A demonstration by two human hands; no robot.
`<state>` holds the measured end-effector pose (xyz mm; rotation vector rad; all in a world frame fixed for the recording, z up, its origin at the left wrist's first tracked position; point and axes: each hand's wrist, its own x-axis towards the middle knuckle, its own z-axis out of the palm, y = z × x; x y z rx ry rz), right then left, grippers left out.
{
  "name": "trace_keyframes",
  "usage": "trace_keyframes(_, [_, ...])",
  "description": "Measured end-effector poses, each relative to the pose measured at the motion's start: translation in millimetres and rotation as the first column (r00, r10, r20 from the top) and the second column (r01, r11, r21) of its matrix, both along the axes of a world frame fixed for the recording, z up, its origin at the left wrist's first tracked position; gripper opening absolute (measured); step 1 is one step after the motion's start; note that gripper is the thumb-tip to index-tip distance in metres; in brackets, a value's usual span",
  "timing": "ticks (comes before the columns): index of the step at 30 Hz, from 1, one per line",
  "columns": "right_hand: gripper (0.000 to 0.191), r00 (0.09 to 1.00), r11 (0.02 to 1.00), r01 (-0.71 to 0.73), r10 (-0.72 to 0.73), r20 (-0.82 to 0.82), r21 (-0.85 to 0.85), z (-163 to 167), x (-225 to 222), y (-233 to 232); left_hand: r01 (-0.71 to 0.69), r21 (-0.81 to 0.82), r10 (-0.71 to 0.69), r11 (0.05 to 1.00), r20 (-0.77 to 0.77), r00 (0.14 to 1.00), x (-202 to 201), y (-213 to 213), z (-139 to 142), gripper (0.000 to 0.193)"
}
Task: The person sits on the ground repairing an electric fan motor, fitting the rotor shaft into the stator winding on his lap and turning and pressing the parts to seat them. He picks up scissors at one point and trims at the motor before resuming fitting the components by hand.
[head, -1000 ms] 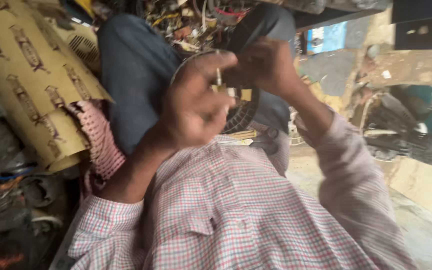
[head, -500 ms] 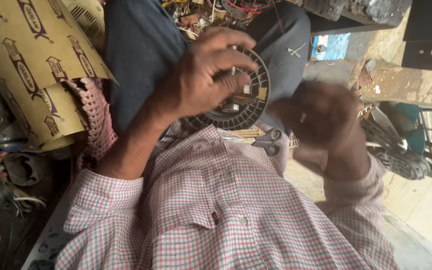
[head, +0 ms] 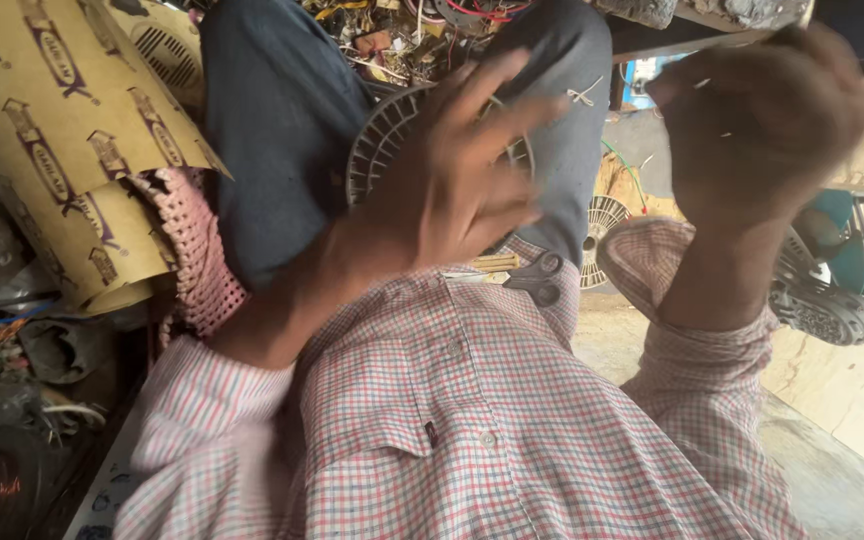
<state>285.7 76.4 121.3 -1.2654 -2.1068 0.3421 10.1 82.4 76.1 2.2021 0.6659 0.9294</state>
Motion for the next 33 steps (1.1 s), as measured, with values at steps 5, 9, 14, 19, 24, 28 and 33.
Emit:
trace_keyframes(5, [0.018, 0.999, 0.980, -0.048, 0.043, -0.026, -0.193, -59.6, -6.2, 8.6, -0.163, 0.364, 0.272, 0.917, -0.272, 0.923, -35.1, -57.4, -27.8, 0.014])
trace_keyframes(9, [0.011, 0.999, 0.995, 0.008, -0.004, 0.045, -0.101, -98.3, -31.5, 40.6, -0.210, 0.415, 0.302, 0.885, -0.168, 0.939, -31.2, -51.2, -38.4, 0.017])
trace_keyframes(14, [0.006, 0.996, 0.996, 0.069, -0.071, -0.045, -0.051, -71.3, -43.5, 44.1, -0.282, -0.284, 0.209, 0.917, -0.259, 0.943, -5.4, 40.0, -16.0, 0.036])
trace_keyframes(19, [0.022, 0.761, 0.816, -0.474, 0.569, 0.311, -0.332, -0.7, -78.9, -30.4, 0.072, -0.427, -0.126, 0.901, -0.099, 0.987, -29.0, 74.1, 36.0, 0.015])
trace_keyframes(24, [0.009, 0.918, 0.970, -0.184, 0.228, 0.324, -0.159, 10.5, -59.2, -26.9, -0.231, 0.289, 0.271, 0.929, -0.107, 0.957, -27.6, -7.7, 20.9, 0.007])
trace_keyframes(28, [0.017, 0.991, 0.967, -0.135, 0.134, -0.022, -0.216, -56.7, -40.8, 25.4, -0.090, 0.142, 0.097, 0.986, -0.040, 0.995, -28.4, -22.7, -20.7, 0.010])
trace_keyframes(33, [0.009, 0.977, 0.964, -0.171, 0.138, -0.165, -0.202, -65.8, -42.0, 33.6, -0.233, -0.240, 0.220, 0.942, -0.079, 0.972, -12.6, 41.4, -0.6, 0.023])
